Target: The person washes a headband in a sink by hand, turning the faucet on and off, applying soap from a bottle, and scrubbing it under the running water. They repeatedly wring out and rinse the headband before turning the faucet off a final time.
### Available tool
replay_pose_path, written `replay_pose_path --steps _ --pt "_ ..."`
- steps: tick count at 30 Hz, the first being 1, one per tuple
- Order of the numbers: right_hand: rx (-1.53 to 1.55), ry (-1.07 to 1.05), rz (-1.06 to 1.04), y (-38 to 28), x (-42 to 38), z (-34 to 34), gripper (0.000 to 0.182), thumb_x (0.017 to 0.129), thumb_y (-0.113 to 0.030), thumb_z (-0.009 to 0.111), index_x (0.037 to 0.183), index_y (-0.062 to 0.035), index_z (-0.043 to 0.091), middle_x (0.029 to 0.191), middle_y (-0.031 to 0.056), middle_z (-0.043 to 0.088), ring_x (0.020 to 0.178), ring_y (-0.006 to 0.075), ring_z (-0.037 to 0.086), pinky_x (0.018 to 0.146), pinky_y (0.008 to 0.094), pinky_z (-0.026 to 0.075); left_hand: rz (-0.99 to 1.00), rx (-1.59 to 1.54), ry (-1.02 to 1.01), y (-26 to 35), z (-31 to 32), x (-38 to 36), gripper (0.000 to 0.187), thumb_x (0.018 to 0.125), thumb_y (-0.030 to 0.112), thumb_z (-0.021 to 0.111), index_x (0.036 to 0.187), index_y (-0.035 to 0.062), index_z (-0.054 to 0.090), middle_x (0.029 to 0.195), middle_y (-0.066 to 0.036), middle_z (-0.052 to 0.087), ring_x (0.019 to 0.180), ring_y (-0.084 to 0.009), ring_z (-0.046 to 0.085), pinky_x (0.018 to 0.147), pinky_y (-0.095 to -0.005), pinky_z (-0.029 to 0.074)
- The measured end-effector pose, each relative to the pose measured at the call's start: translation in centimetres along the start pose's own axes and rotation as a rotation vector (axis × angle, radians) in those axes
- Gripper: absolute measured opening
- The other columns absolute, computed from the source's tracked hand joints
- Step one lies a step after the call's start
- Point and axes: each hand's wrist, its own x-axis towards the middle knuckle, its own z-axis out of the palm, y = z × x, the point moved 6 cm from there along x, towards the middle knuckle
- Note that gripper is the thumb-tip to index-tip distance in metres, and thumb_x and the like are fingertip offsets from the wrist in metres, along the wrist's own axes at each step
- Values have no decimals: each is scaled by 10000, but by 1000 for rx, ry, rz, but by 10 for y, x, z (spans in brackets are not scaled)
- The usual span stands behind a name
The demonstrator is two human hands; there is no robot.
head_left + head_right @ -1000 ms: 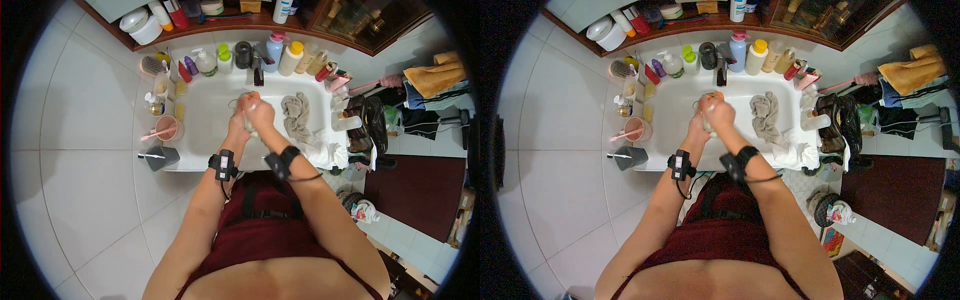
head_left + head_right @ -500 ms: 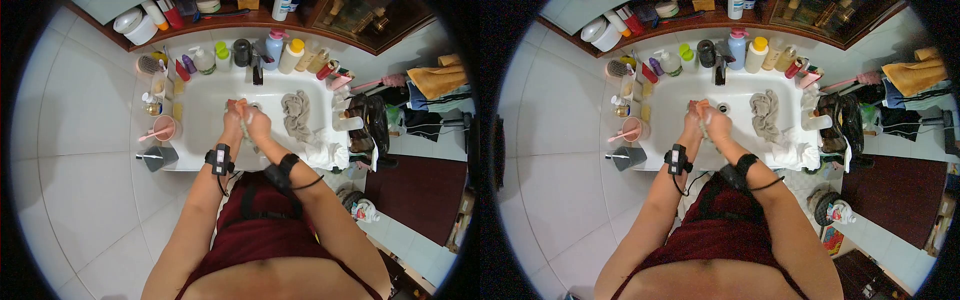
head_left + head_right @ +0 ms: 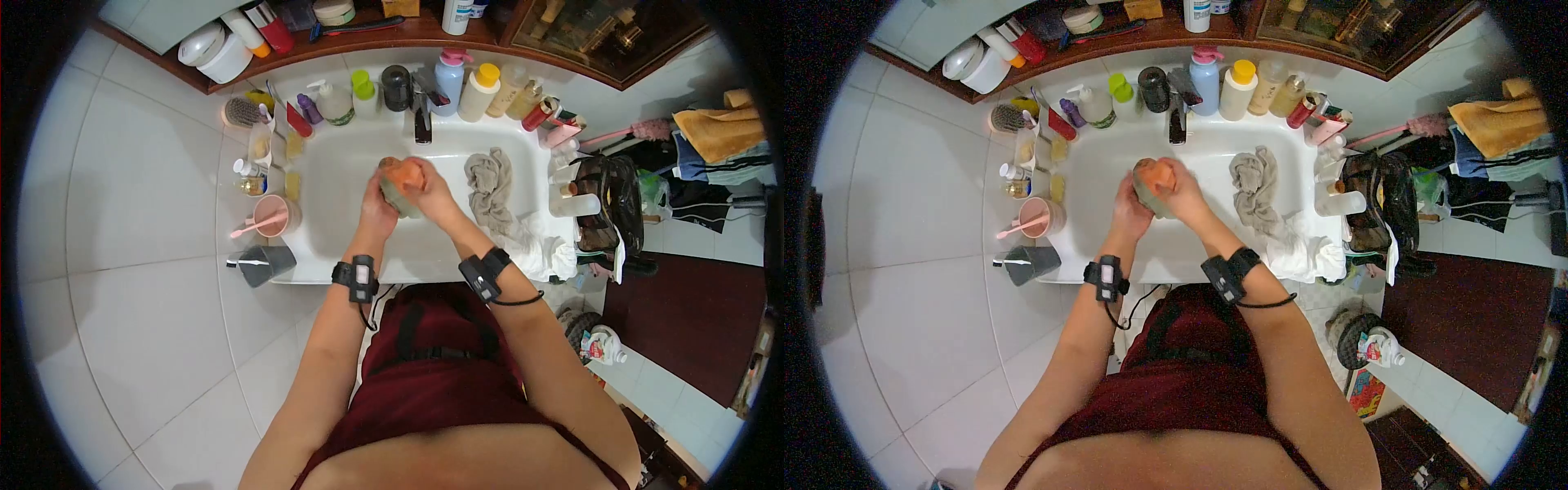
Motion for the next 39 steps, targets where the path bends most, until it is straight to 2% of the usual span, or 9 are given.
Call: replay_pose_path --steps 4,7,10,13,17,26,32,33,39 --pt "-726 -169 -369 -51 -32 34 238 783 -200 639 965 -55 587 897 99 615 899 290 590 782 337 466 -219 -103 -8 9 10 0 504 879 479 499 1136 46 482 1052 -101 587 957 -242 576 852 -400 462" --pt "-871 -95 -214 -24 -20 39 240 824 -360 573 888 -145 656 877 116 629 828 338 598 683 388 484 -313 -166 -277 -36 -18 29 519 849 562 490 1076 96 510 994 -61 594 920 -224 579 799 -355 480" --pt "-602 299 1 -18 3 0 350 837 -441 518 824 -122 661 849 140 637 779 336 609 635 403 480 14 203 234 -28 -4 11 488 847 569 488 1049 124 511 949 -34 571 911 -188 560 770 -331 476" --pt "-770 247 52 -20 -14 24 402 889 -412 426 828 -63 617 809 175 629 724 374 602 636 445 473 80 304 -29 -34 -47 50 539 879 577 410 1072 84 516 1012 -50 571 943 -161 549 819 -306 457" --pt "-800 145 99 -1 -11 17 408 902 -402 412 870 -34 584 873 197 620 746 401 594 662 460 468 -9 154 287 -27 -21 22 576 916 557 318 1077 43 522 1009 -71 591 917 -170 561 813 -305 460" --pt "-788 148 195 39 0 -5 344 920 -348 381 925 -32 518 838 232 609 803 392 592 706 470 464 -33 173 183 -35 -26 36 463 979 399 220 1271 85 395 1146 -92 559 989 -231 558 889 -351 457" --pt "180 130 219 21 14 -18 399 919 -384 467 1164 -69 467 945 70 621 809 215 598 716 334 465 45 374 -19 -5 20 2 399 961 282 388 1280 43 377 1199 -93 523 1080 -222 528 930 -337 432" --pt "180 26 390 5 11 -16 399 900 -250 537 1244 -95 405 1044 14 575 856 128 554 757 267 447 68 411 -11 0 19 0 396 948 283 419 1255 34 397 1171 -89 534 1062 -211 536 913 -336 438" --pt "516 25 228 -32 3 -12 416 836 -112 608 1209 -86 426 974 34 599 838 85 553 757 219 437 7 169 -29 28 13 -7 406 887 301 540 1174 30 443 1081 -64 557 993 -180 554 825 -324 461"
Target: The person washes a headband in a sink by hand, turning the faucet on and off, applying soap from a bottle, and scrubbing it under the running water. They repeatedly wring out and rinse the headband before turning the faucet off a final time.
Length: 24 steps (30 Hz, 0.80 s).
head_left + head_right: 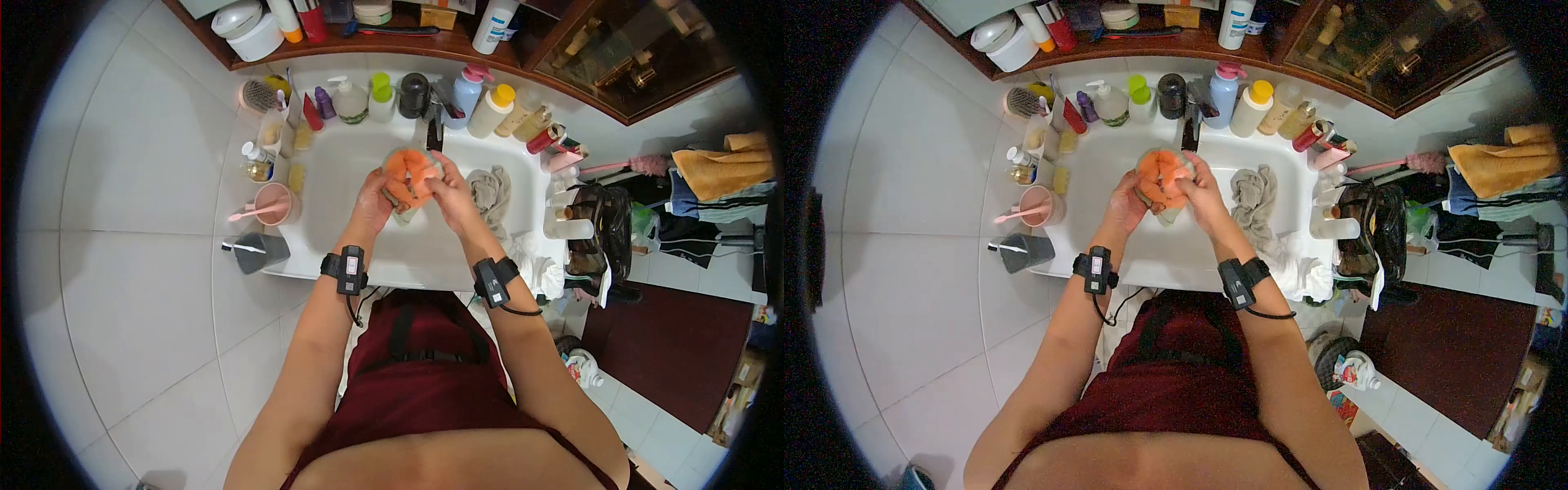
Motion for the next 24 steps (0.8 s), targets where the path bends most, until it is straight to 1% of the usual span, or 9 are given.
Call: replay_pose_path --steps 3,4,7,8,11,14,17,20,24 --pt "-190 -113 20 11 -10 19 314 814 -92 614 1101 -84 487 955 12 605 830 107 574 722 240 455 -8 -52 30 -1 0 7 421 882 351 549 1146 35 456 1021 -51 559 921 -168 556 764 -313 467" --pt "-411 -70 17 14 -12 25 122 831 -136 603 914 -68 544 863 63 635 748 187 606 668 266 462 2 -1 123 -10 -11 15 430 881 379 547 1133 40 466 996 -44 558 894 -161 553 744 -307 466" --pt "-1164 233 -240 3 -13 46 202 861 -235 581 785 -49 560 710 142 623 633 270 591 603 317 456 45 6 221 -23 11 11 355 897 406 519 1061 92 491 883 -19 547 778 -136 541 666 -311 473" --pt "-1152 390 -340 -7 -8 41 336 877 -335 542 732 -33 568 616 202 562 590 315 570 575 363 444 59 -15 223 -24 21 6 316 906 405 506 1031 115 499 840 -9 542 733 -126 537 636 -317 477" --pt "-902 426 -230 -3 11 19 371 872 -378 525 740 -36 584 631 207 565 597 350 571 567 410 440 -14 169 163 -23 21 2 304 910 392 504 1027 112 504 833 -10 544 693 -129 539 607 -311 482" --pt "-1088 331 -257 2 -3 43 392 894 -383 448 775 -43 603 716 213 598 695 399 578 622 450 447 59 22 104 -20 3 13 391 894 460 497 1027 93 496 770 -40 549 669 -157 549 539 -303 458" --pt "-1191 281 -226 7 13 27 403 897 -399 433 814 -43 601 750 214 604 742 404 578 656 460 447 -186 47 286 -30 6 -1 347 912 391 496 1047 76 542 967 -55 586 846 -155 580 691 -302 495" --pt "-1185 179 -92 -4 22 16 398 888 -407 465 833 -33 591 736 199 607 724 381 583 669 437 450 -157 119 89 -15 23 -19 344 924 356 480 1071 51 545 1025 -67 586 898 -168 575 750 -314 489" --pt "-980 372 -591 -22 10 3 527 898 -486 404 823 8 572 756 208 597 762 331 585 707 387 444 -114 32 -145 12 23 -17 337 917 305 500 1109 30 530 1069 -66 582 960 -173 570 851 -322 457"
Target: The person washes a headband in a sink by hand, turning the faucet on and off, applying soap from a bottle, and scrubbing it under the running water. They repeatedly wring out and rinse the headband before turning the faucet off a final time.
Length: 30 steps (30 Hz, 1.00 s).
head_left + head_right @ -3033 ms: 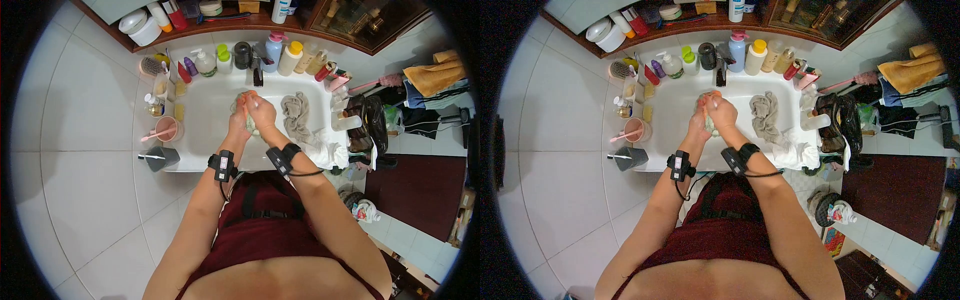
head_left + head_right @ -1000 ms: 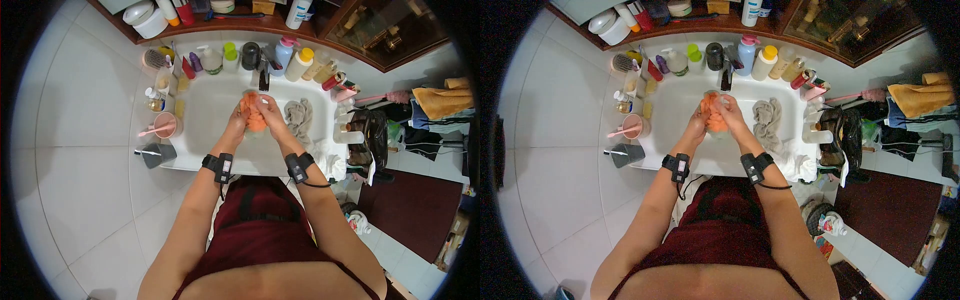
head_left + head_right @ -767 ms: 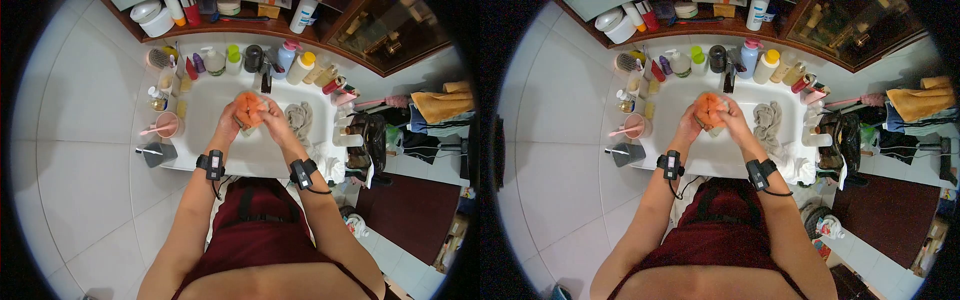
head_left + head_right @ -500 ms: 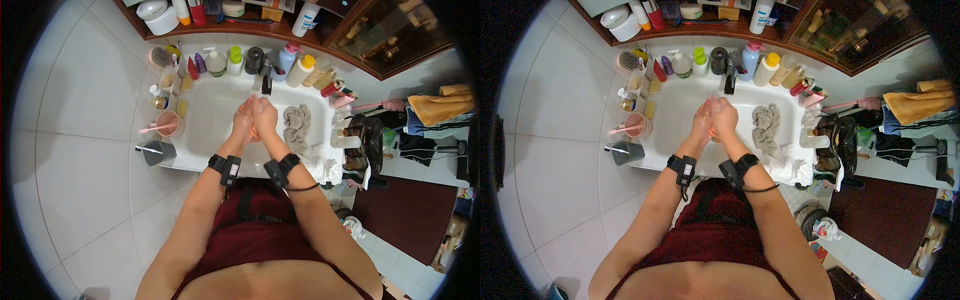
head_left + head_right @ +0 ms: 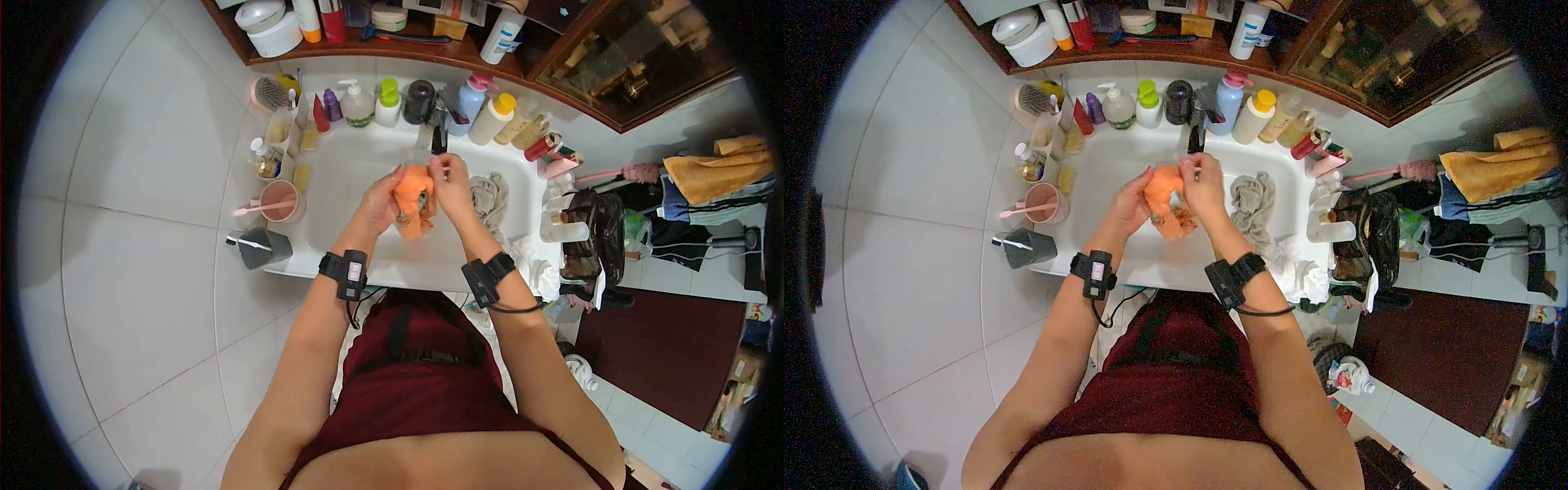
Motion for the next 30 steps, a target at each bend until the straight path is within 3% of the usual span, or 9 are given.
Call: replay_pose_path --steps 4,7,12,16,20,22,25,28,30 --pt "-9 -557 603 51 -21 7 573 893 -561 382 949 -19 560 830 114 547 748 254 545 721 338 438 63 64 -70 18 9 -6 321 885 245 558 1110 19 521 1038 -71 590 954 -168 576 862 -312 450" --pt "717 -541 808 4 -35 8 545 881 -591 390 926 -68 540 794 25 526 683 190 533 709 339 435 87 260 -93 34 29 -13 319 863 217 594 1098 16 517 1013 -73 597 942 -152 577 846 -297 453" --pt "1066 -425 610 -33 8 -22 148 861 -177 621 880 -136 479 812 -38 548 694 58 543 621 208 461 244 493 -46 67 32 -9 320 819 171 654 1057 10 513 995 -67 603 910 -129 575 801 -268 456" --pt "1006 -409 436 -62 30 -46 157 822 -123 658 931 -135 546 883 -14 596 755 82 582 641 235 483 357 472 12 99 52 -21 369 775 121 696 1070 3 509 960 -61 609 855 -124 580 772 -255 461" --pt "442 -465 52 -88 41 -64 336 775 -118 695 1083 -59 576 898 38 595 818 150 583 732 274 481 480 547 -87 118 67 -22 432 738 114 729 1108 13 529 936 -64 613 830 -129 583 747 -258 472" --pt "-35 -470 -241 -90 42 -67 409 765 -114 701 1134 -6 561 950 53 585 870 156 563 788 265 463 405 696 -108 116 65 -21 423 734 104 730 1104 16 546 940 -58 609 844 -127 578 731 -261 476" --pt "-384 -611 -53 -101 40 -65 398 780 -146 689 1123 3 556 975 75 577 874 172 565 765 264 460 263 1303 -51 116 65 -20 407 748 140 719 1107 29 562 980 -54 605 887 -131 571 710 -276 480" --pt "-138 -284 -443 -82 46 -60 313 790 -212 675 1016 -15 587 806 105 585 732 269 581 705 345 471 359 1638 93 124 62 -18 357 825 229 644 1124 55 556 1038 -38 590 915 -139 566 767 -289 470" --pt "330 -353 78 -56 44 -45 250 822 -252 635 907 -22 589 779 123 591 699 293 584 662 369 471 416 1252 107 116 48 -10 372 862 318 593 1128 62 550 1035 -38 589 898 -156 568 775 -297 465"
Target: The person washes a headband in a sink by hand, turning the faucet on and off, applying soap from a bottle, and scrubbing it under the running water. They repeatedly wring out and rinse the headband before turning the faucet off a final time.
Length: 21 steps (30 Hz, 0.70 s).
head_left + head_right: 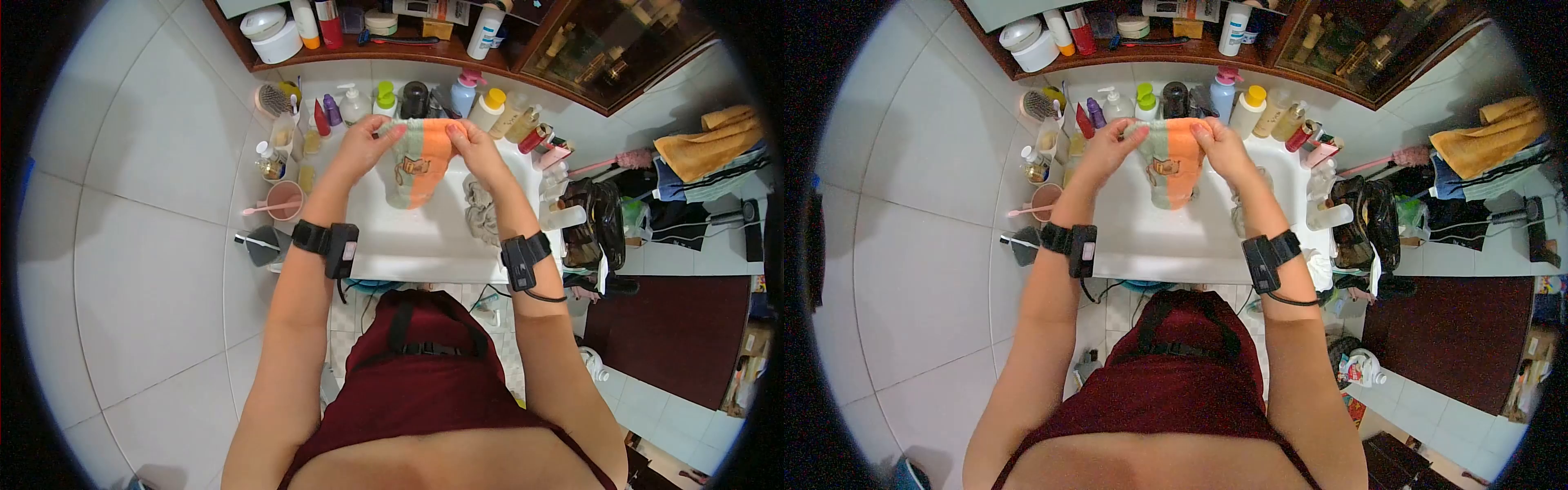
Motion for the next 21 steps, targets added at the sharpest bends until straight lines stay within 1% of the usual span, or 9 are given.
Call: replay_pose_path --steps 1,2,5,7,8,10,14,17,21 --pt "272 1 219 14 -3 11 248 839 -272 615 853 -25 590 765 132 594 682 305 586 641 381 471 -51 -415 26 -16 13 2 409 864 373 578 1125 59 549 1012 -45 595 877 -170 570 751 -301 466" --pt "139 103 117 8 -6 18 257 849 -289 597 827 -33 581 762 140 596 682 311 587 632 385 468 -100 -830 53 -31 27 5 452 867 428 562 1122 56 548 989 -53 600 855 -185 573 727 -306 466" --pt "-228 254 -152 -22 -37 64 304 879 -335 539 780 -48 560 776 169 604 697 336 590 616 399 460 -543 -1101 335 -81 72 -5 488 886 468 505 1203 99 472 1047 -53 576 947 -207 563 830 -367 458" --pt "-438 161 -276 -39 -53 89 337 894 -363 498 789 -48 556 818 192 612 724 359 593 619 413 457 -441 -1294 292 -69 100 -18 517 879 503 488 1180 83 480 1047 -58 571 945 -211 563 822 -380 461" --pt "-399 187 -87 -22 -43 78 346 895 -372 486 792 -50 559 833 190 615 737 360 593 620 412 458 -392 -1387 269 -64 108 -23 532 876 520 480 1169 75 484 1047 -60 569 943 -213 563 818 -387 463" --pt "-313 230 285 22 -23 57 367 896 -391 460 797 -54 567 861 186 621 764 362 594 624 410 459 -465 -1282 223 -62 111 -24 507 886 511 466 1142 75 496 1050 -62 567 927 -211 565 799 -392 469" --pt "-368 259 -43 -7 -60 92 386 916 -358 416 766 -45 583 712 205 588 681 389 560 604 432 431 -548 -1180 115 -125 108 -16 459 903 482 453 997 43 550 891 -68 584 802 -201 575 710 -372 487" --pt "-412 284 33 46 -32 73 389 928 -360 390 769 -54 571 720 219 580 711 404 561 626 449 431 -769 -1162 398 -46 102 -51 418 914 445 451 979 45 556 873 -74 588 796 -202 574 705 -377 488" --pt "-494 252 -9 3 -57 92 388 933 -340 388 789 -15 544 731 216 586 683 413 557 595 456 432 -531 -1165 215 -95 103 -30 394 926 404 432 979 33 553 898 -93 592 839 -227 571 728 -399 486"
